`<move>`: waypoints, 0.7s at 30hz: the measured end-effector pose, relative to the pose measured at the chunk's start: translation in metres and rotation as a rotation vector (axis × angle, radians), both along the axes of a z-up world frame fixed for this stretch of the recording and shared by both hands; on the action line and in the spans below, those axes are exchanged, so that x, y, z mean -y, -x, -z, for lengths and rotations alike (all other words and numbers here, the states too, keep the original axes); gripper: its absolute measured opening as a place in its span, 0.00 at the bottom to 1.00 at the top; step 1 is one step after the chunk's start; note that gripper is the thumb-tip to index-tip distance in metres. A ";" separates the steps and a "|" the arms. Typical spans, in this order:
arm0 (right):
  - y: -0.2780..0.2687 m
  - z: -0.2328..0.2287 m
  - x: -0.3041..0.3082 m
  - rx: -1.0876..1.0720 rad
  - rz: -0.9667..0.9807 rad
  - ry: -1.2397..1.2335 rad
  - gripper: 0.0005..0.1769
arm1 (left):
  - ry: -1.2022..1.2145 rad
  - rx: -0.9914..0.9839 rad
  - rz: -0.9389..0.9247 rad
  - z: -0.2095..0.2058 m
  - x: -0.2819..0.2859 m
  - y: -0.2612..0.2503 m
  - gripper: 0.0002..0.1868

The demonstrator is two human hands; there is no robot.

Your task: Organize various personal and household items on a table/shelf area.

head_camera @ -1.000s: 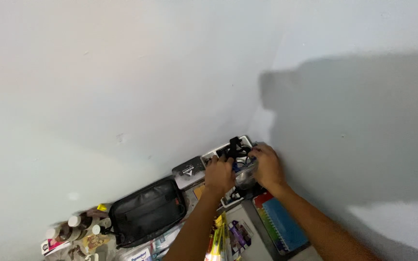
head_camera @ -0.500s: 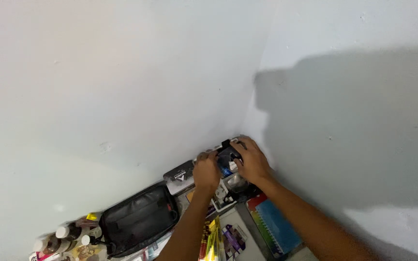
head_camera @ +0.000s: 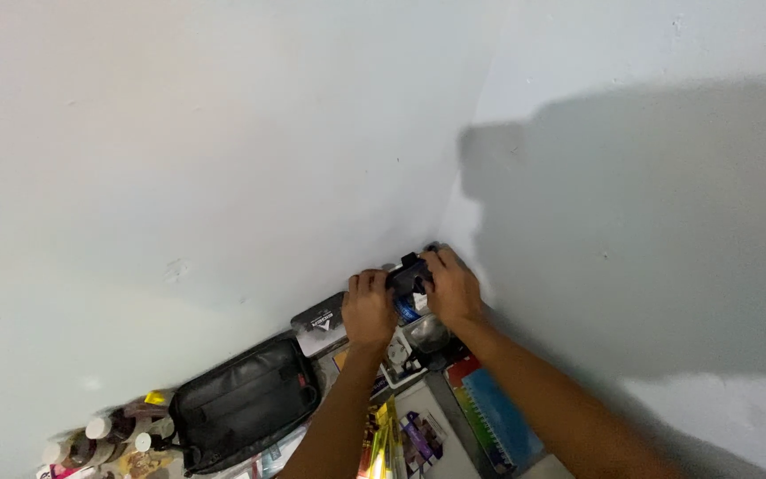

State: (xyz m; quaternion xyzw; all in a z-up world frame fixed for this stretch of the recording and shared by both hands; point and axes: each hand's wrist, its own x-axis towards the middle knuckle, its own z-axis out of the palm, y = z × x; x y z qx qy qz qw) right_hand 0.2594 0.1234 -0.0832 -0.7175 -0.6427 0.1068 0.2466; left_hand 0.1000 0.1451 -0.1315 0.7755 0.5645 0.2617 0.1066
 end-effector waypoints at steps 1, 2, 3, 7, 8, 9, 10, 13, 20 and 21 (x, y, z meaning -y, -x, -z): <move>0.001 -0.002 0.005 0.000 0.001 0.002 0.29 | 0.002 0.000 0.001 -0.003 0.003 0.000 0.17; 0.004 -0.004 0.007 -0.040 0.019 0.035 0.30 | -0.017 0.068 -0.002 -0.008 0.005 0.002 0.17; 0.007 -0.006 0.010 -0.079 0.037 0.069 0.31 | -0.036 0.136 -0.005 -0.012 0.007 0.004 0.18; 0.014 0.000 0.033 -0.084 0.037 0.009 0.26 | 0.010 0.203 0.069 -0.031 0.010 0.013 0.23; 0.013 0.003 0.035 -0.066 0.025 -0.046 0.24 | 0.003 0.196 0.076 -0.026 0.010 0.015 0.22; 0.013 0.005 0.037 -0.047 0.014 -0.100 0.22 | -0.003 0.189 0.083 -0.022 0.010 0.017 0.22; 0.014 0.003 0.035 -0.052 0.011 -0.102 0.22 | -0.005 0.185 0.081 -0.018 0.009 0.019 0.22; 0.014 -0.007 0.025 -0.024 -0.045 -0.145 0.26 | -0.018 0.161 0.090 -0.014 0.011 0.023 0.23; 0.010 -0.048 -0.019 0.244 -0.341 0.311 0.42 | 0.167 0.071 0.138 -0.023 0.003 0.015 0.28; 0.009 -0.050 -0.024 0.316 -0.370 0.452 0.41 | 0.179 0.044 0.141 -0.022 0.001 0.013 0.29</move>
